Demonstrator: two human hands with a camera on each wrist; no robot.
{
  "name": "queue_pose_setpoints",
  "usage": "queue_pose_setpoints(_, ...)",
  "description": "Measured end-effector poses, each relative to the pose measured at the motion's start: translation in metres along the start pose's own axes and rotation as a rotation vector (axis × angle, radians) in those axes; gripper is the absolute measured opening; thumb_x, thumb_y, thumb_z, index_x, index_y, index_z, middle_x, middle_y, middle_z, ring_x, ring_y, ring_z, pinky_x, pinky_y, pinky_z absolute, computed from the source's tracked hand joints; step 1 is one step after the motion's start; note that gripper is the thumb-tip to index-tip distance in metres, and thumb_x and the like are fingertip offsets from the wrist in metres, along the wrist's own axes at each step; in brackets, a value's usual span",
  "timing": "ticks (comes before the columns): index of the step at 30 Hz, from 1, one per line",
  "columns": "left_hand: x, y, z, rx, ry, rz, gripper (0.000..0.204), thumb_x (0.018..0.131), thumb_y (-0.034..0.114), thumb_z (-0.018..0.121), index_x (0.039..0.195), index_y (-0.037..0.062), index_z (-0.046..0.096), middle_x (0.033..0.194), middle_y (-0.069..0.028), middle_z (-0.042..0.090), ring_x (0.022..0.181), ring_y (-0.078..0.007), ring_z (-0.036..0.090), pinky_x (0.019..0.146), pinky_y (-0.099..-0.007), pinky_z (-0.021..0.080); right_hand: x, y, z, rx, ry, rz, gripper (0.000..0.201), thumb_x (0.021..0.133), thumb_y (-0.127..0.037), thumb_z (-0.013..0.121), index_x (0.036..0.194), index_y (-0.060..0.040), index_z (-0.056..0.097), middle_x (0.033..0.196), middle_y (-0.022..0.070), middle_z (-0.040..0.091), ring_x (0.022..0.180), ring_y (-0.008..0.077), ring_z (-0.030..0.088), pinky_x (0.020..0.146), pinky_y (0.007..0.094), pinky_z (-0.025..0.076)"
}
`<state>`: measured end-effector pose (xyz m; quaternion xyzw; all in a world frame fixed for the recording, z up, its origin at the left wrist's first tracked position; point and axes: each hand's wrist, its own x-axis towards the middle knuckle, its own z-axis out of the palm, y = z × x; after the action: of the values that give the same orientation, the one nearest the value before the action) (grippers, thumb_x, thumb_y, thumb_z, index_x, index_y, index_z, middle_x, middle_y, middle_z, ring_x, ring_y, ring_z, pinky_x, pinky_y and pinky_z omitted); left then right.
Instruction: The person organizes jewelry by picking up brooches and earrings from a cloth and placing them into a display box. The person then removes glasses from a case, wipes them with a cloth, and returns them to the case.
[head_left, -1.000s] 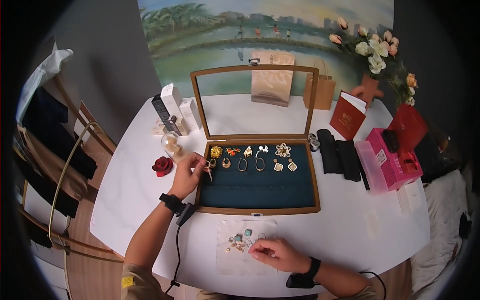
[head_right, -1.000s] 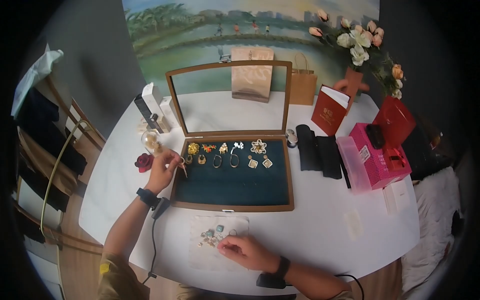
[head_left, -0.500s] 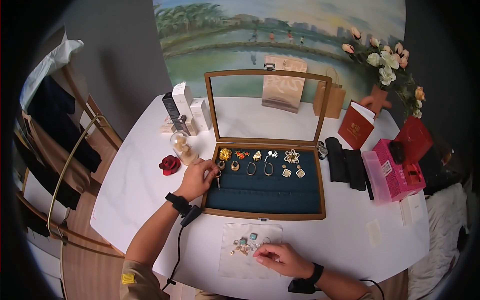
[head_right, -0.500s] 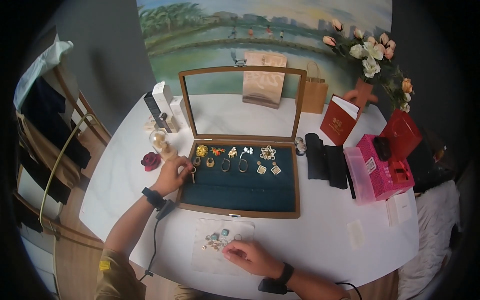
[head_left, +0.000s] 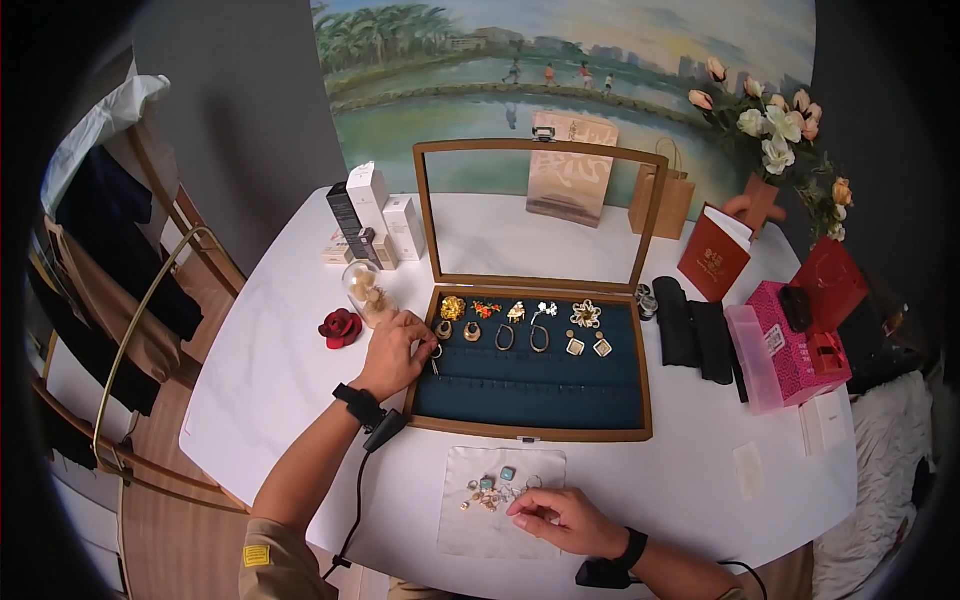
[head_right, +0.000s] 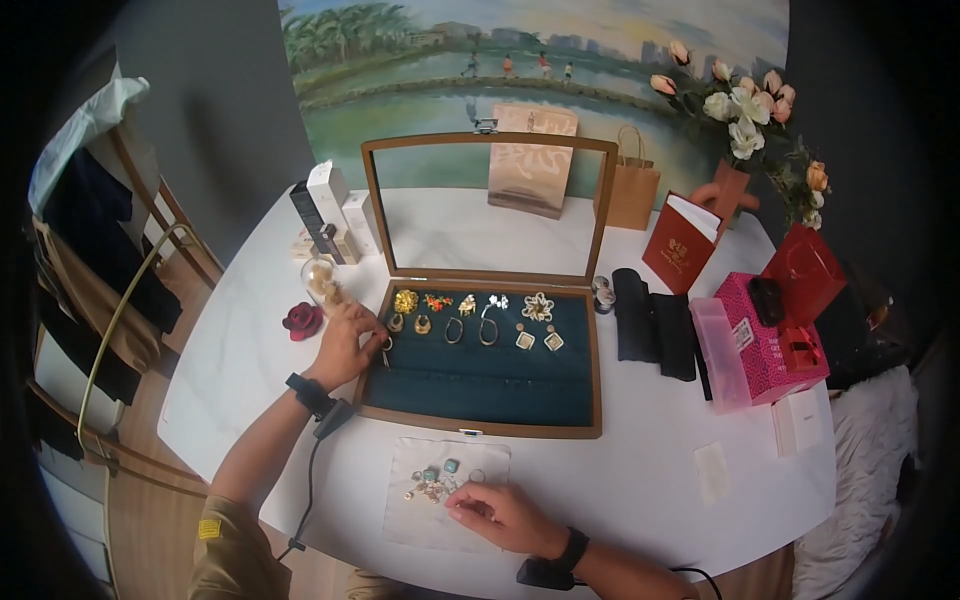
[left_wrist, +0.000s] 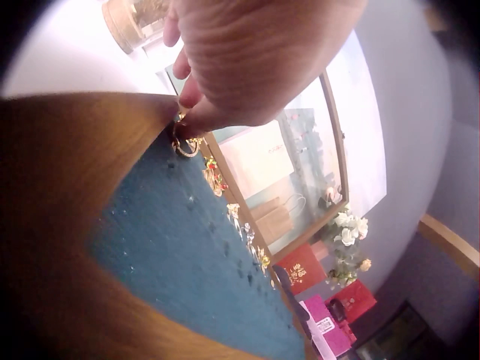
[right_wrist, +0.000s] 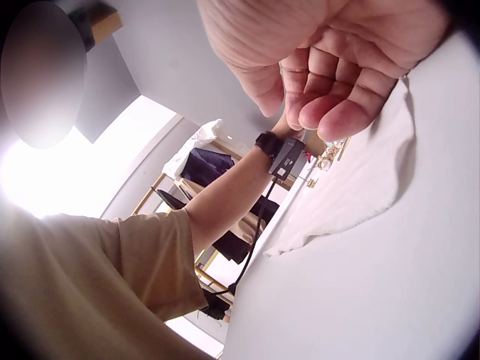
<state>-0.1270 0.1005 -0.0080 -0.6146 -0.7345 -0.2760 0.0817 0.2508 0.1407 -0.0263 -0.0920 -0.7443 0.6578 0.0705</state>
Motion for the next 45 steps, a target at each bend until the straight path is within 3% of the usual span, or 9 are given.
queue_pose_setpoints(12,0.006,0.005,0.003,0.028,-0.034,-0.007,0.006,0.083,0.013,0.080,0.087,0.0093,0.078,0.094,-0.0078,0.068,0.097,-0.0307,0.060,0.088,-0.0425,0.046,0.000,0.001,0.000,-0.008,0.000,0.008,0.015,0.103,-0.011,0.067,0.113,-0.0011,0.070,0.095,0.0044,0.073,0.082,0.0094,0.065,0.075,0.0254,0.053)
queue_pose_setpoints(21,0.001,0.013,-0.007,-0.050,0.055,-0.037,0.008,0.084,0.014,0.077,0.090,0.0089,0.074,0.093,-0.0090,0.068,0.094,-0.0316,0.061,0.085,-0.0426,0.048,-0.001,0.003,0.000,-0.017,0.002,-0.005,0.015,0.102,-0.013,0.068,0.112,-0.0011,0.070,0.094,0.0046,0.073,0.081,0.0091,0.065,0.074,0.0255,0.053)
queue_pose_setpoints(23,-0.003,0.020,-0.012,0.035,-0.012,-0.113,0.013,0.082,0.013,0.080,0.087,0.0079,0.069,0.091,-0.0109,0.065,0.094,-0.0333,0.061,0.085,-0.0448,0.048,-0.001,0.003,0.000,-0.035,0.000,0.005,0.015,0.102,-0.012,0.068,0.112,-0.0015,0.070,0.094,0.0047,0.074,0.081,0.0094,0.066,0.074,0.0257,0.054)
queue_pose_setpoints(26,-0.010,0.028,-0.013,0.119,-0.091,-0.096,0.016,0.080,0.016,0.082,0.084,0.0096,0.068,0.089,-0.0096,0.063,0.095,-0.0319,0.061,0.083,-0.0442,0.047,0.000,0.000,0.001,-0.028,0.008,-0.007,0.015,0.102,-0.012,0.068,0.112,-0.0016,0.070,0.095,0.0050,0.074,0.082,0.0100,0.067,0.074,0.0259,0.054)
queue_pose_setpoints(39,-0.011,0.031,-0.011,0.148,-0.112,-0.115,0.013,0.082,0.019,0.080,0.082,0.0100,0.070,0.088,-0.0090,0.063,0.096,-0.0315,0.061,0.083,-0.0448,0.047,-0.001,0.007,0.001,-0.015,0.010,-0.019,0.019,0.103,-0.018,0.067,0.115,-0.0033,0.069,0.096,0.0077,0.076,0.079,0.0129,0.066,0.070,0.0260,0.051)
queue_pose_setpoints(45,-0.010,0.030,-0.006,0.095,-0.034,-0.107,0.017,0.082,0.015,0.079,0.092,0.0077,0.067,0.089,-0.0097,0.065,0.091,-0.0323,0.063,0.081,-0.0445,0.048,-0.001,0.006,0.001,-0.002,0.015,-0.025,0.018,0.103,-0.017,0.067,0.114,-0.0035,0.069,0.095,0.0067,0.075,0.078,0.0124,0.065,0.069,0.0254,0.050)
